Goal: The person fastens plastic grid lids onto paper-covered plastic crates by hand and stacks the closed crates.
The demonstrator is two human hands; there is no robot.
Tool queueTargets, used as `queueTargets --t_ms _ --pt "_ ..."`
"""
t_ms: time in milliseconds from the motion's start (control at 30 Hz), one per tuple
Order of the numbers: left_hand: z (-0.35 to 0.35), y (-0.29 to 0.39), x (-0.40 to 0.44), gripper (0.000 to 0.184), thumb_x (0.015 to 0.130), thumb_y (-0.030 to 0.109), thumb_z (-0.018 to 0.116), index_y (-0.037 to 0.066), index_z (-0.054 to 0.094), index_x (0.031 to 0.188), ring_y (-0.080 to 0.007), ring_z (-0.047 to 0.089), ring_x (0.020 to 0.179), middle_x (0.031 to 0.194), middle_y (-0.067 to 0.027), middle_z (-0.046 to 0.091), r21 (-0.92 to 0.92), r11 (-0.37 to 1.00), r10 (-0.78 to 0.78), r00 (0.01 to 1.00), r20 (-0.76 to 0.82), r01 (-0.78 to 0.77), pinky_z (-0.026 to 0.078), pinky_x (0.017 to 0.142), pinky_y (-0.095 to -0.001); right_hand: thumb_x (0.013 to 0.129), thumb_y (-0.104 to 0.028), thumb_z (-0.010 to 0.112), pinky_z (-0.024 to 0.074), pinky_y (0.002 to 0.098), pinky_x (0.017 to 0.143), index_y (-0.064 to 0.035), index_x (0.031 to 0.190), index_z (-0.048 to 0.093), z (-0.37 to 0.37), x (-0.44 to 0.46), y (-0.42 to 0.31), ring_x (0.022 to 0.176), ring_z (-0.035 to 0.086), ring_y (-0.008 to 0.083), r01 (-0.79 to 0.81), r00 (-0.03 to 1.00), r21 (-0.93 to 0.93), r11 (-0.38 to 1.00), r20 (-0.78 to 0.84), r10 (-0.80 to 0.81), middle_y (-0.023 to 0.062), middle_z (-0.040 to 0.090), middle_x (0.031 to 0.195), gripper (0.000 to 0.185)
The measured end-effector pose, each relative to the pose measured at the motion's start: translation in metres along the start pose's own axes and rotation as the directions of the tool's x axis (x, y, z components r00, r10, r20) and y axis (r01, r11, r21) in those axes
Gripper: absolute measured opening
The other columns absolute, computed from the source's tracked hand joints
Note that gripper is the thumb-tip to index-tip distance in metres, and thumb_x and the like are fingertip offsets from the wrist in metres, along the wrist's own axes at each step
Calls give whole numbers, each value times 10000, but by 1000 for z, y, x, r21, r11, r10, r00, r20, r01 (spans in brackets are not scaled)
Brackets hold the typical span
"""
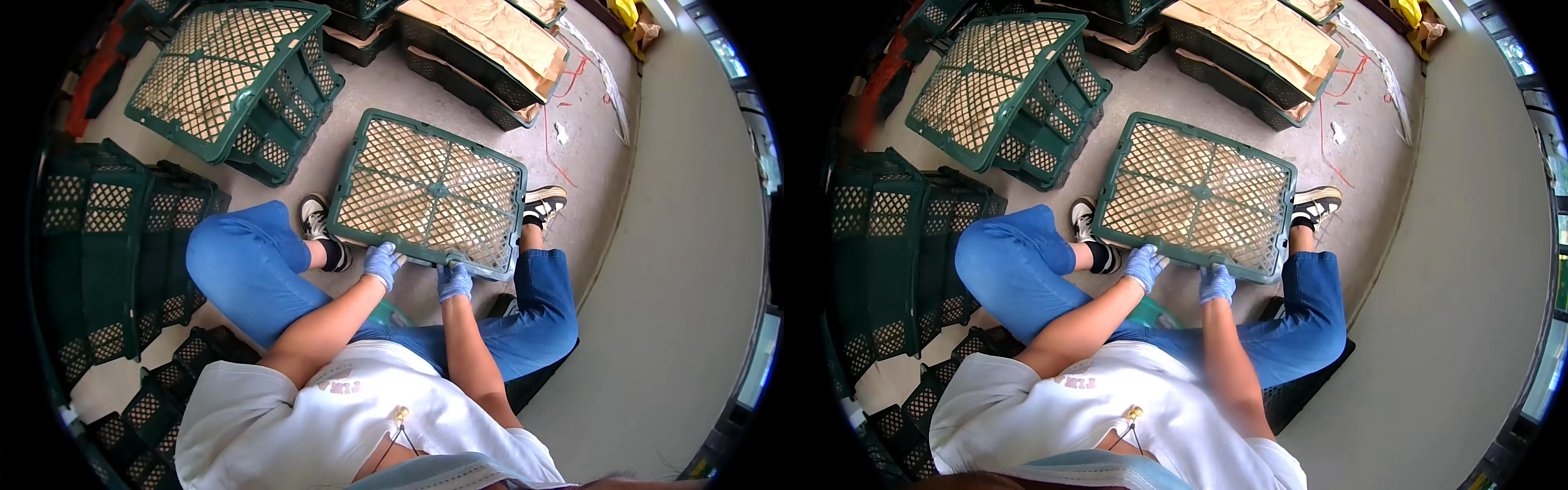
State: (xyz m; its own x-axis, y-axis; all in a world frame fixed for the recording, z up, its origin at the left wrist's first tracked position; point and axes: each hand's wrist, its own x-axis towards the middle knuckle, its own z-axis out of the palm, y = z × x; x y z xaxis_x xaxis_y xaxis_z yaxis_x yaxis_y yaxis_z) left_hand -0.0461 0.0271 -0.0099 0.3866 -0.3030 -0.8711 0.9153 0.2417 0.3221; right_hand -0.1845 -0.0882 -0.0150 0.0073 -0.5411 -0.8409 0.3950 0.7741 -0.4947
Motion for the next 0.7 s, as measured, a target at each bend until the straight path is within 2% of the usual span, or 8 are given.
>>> queueTargets --t_ms 33,167,267,367,433,533,633,700 --pt "-5 -3 2 201 879 96 561 74 480 1062 -301 582 956 1101 -127 532 -56 998 4 1000 21 -3 533 821 -483 806 49 499 542 453 790 -82 1073 525 1 1 1 911 584 283 28 1000 -33 999 5 -28 99 578 1001 299" --pt "-14 -4 4 197 886 56 537 70 472 1071 -303 574 990 1094 -140 537 5 1000 25 995 101 -26 550 811 -476 797 67 497 540 463 776 -105 1087 511 -4 -4 0 899 588 283 38 999 -76 996 11 -38 107 571 1005 338" --pt "-10 0 -10 188 887 43 541 89 476 1059 -260 612 836 972 -93 585 59 997 51 998 31 -53 567 730 -442 825 31 505 539 470 772 -99 1075 510 0 -3 -2 896 592 286 11 1000 -124 992 22 -8 119 564 1004 281" --pt "-9 1 -19 284 883 35 558 69 397 1115 -328 599 944 1040 -154 562 46 993 109 992 -62 -107 573 743 -460 864 -48 516 531 489 776 -81 1042 523 -11 6 2 883 592 293 -81 997 -188 979 -16 80 132 554 1009 182" --pt "-10 4 -18 290 885 44 558 69 396 1124 -328 602 939 1036 -152 559 61 994 98 988 -120 -92 574 726 -452 882 -138 529 515 512 778 -71 990 549 -17 10 0 865 588 306 -174 983 -260 950 -99 153 127 559 968 129" --pt "-9 4 -10 238 881 50 555 75 450 1093 -303 605 932 1020 -138 564 10 996 94 980 -176 -94 566 730 -431 886 -162 524 517 494 758 -67 966 567 -3 -14 -10 819 594 305 -252 954 -304 919 -235 184 122 589 915 132" --pt "-16 6 9 213 869 41 544 91 482 1066 -272 601 897 1023 -117 565 -57 991 109 985 -134 -117 548 740 -420 886 -161 516 526 464 737 -69 958 579 -17 14 -6 801 607 303 -264 965 -228 937 -65 256 121 617 895 133" --pt "-24 7 18 232 856 43 539 110 485 1072 -237 590 840 1022 -89 559 -43 991 123 990 -75 -127 527 735 -404 885 -156 513 529 458 732 -62 954 583 -23 24 -3 795 615 304 -236 971 -284 930 -34 236 129 625 913 136"
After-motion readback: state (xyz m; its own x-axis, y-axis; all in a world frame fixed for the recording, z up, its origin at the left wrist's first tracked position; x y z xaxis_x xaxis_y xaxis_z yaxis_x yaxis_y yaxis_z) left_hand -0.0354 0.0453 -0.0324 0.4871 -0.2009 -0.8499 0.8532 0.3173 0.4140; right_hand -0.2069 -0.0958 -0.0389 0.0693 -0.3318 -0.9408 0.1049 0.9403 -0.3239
